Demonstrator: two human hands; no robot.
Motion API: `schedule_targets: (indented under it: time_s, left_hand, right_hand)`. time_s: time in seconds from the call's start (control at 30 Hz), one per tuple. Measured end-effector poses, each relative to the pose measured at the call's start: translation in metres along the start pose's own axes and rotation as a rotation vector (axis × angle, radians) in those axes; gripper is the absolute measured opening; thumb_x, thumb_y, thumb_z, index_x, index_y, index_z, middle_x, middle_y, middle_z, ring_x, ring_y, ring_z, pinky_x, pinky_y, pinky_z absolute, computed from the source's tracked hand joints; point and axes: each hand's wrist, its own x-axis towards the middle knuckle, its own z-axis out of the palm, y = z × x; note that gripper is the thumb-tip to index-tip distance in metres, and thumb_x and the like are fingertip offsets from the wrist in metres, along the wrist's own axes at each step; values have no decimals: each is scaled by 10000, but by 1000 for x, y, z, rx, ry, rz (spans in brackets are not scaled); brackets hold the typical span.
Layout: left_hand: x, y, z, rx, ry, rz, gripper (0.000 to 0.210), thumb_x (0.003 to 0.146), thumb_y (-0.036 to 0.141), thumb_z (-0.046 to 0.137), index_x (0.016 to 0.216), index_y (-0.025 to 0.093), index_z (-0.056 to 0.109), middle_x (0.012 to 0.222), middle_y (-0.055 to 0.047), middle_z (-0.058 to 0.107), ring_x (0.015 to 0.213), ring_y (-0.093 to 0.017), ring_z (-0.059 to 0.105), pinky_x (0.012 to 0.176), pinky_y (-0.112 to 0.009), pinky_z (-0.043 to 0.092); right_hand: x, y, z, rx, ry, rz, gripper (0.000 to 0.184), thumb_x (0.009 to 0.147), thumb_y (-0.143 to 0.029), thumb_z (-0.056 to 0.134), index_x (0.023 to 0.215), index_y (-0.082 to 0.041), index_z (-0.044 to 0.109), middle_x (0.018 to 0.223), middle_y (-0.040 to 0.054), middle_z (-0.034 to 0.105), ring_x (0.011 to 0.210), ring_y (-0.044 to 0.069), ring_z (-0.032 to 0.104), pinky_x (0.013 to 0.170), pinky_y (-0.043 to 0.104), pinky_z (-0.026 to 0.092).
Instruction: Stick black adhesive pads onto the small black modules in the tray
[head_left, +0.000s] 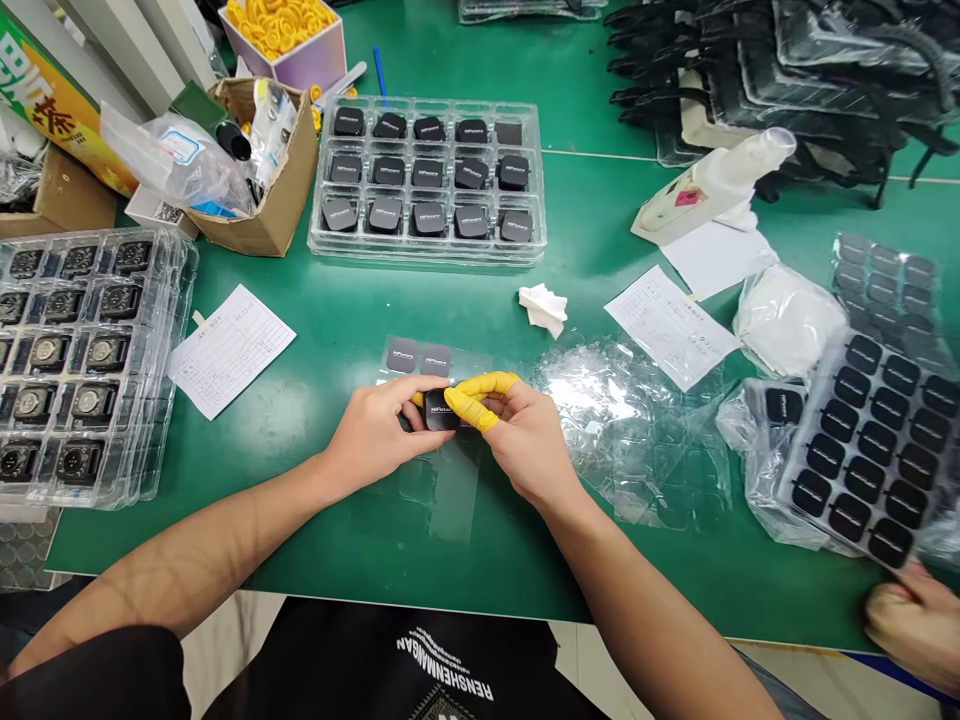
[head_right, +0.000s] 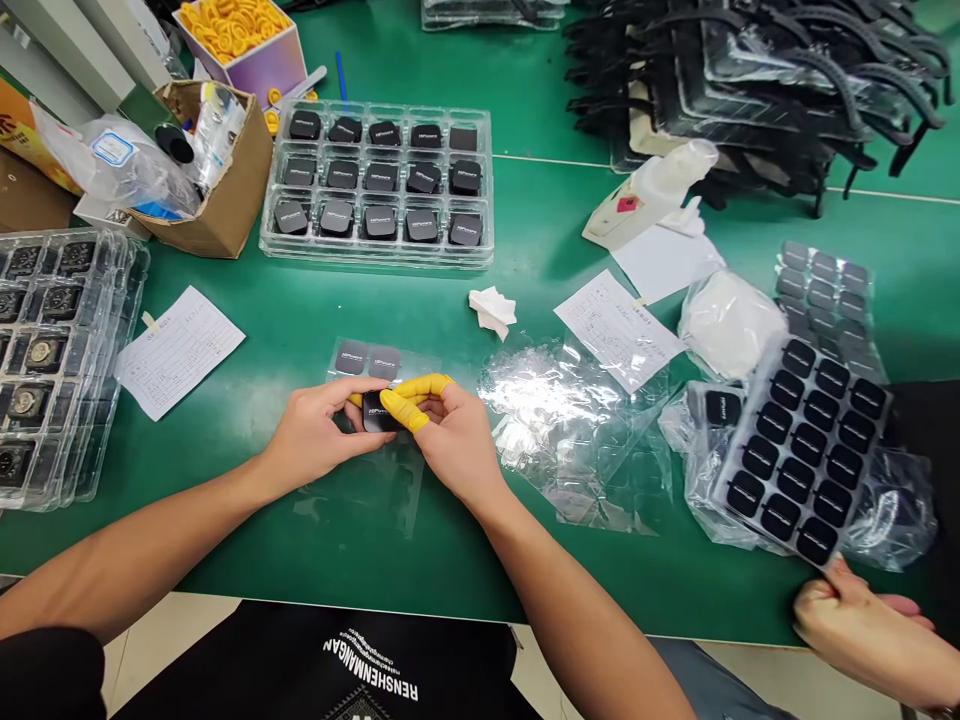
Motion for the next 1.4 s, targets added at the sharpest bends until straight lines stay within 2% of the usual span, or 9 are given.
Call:
schedule_targets:
  time_s: [0.5,0.9,0.97,1.07,1.1,1.17,1.23,1.33,1.4]
  left_hand:
    - [0,0,0,-20,-17,1,497,726,188,844,1210,230,740,671,69,720,610,-121,678,708,-253,566]
    - [0,-2,0,-24,-15,2,487,728,182,838,1202,243,741,718,60,742,608,-115,677,701,-250,573]
    - [0,-1,0,-38,-9,-15,475,727,194,844,1189,241,744,664,68,718,597,-118,673,697,-251,568]
    - [0,1,-2,-102,-6,-75,483,718,235,865,1187,234,747,594,72,677,573,-122,664,655,-249,552]
    - [1,1,-2,-131,-8,-94,499,713,247,870,1196,230,746,603,64,682,576,-125,664,641,-249,550]
    - [1,1,-3,-189,-4,-112,529,699,247,872,1211,223,743,681,35,721,606,-132,673,631,-253,556]
    - [2,1,-3,-222,12,-125,527,689,234,867,1202,214,748,723,17,733,617,-135,670,625,-258,563]
    - [2,1,-3,-248,21,-159,521,686,245,878,1190,204,752,650,30,691,581,-132,648,610,-263,565]
    - [2,2,-3,-257,15,-171,528,687,235,877,1198,204,749,638,34,683,588,-138,653,611,-266,569]
  right_hand:
    - [2,2,-3,31,-12,42,414,620,-540,938,827,-240,740,859,14,753,771,159,684,759,319,581]
    - [1,5,-4,-75,-27,11,445,720,-622,849,882,-231,711,880,37,726,762,175,670,739,350,588]
    - [0,3,-11,-233,13,-83,486,771,-649,793,1025,-243,711,1008,72,718,805,202,666,730,385,597]
    - [-2,0,-24,-623,113,-421,598,823,-662,730,1281,-283,664,1357,143,605,1096,305,628,880,494,584]
    - [-2,0,-28,-757,73,-544,615,831,-668,714,1324,-306,653,1449,141,547,1223,342,573,975,533,546]
    - [-2,3,-31,-982,-120,-712,597,857,-665,681,1376,-374,630,1542,100,481,1393,380,448,1121,582,433]
    - [-1,9,-32,-1132,-224,-764,567,900,-607,657,1433,-428,578,1598,68,433,1467,400,361,1162,614,359]
    - [0,15,-31,-1215,-6,-781,579,965,-486,602,1524,-380,493,1704,104,244,1518,466,239,1153,689,290]
    - [1,16,-31,-1185,-2,-860,629,951,-512,611,1547,-373,463,1728,101,167,1532,472,202,1163,684,286]
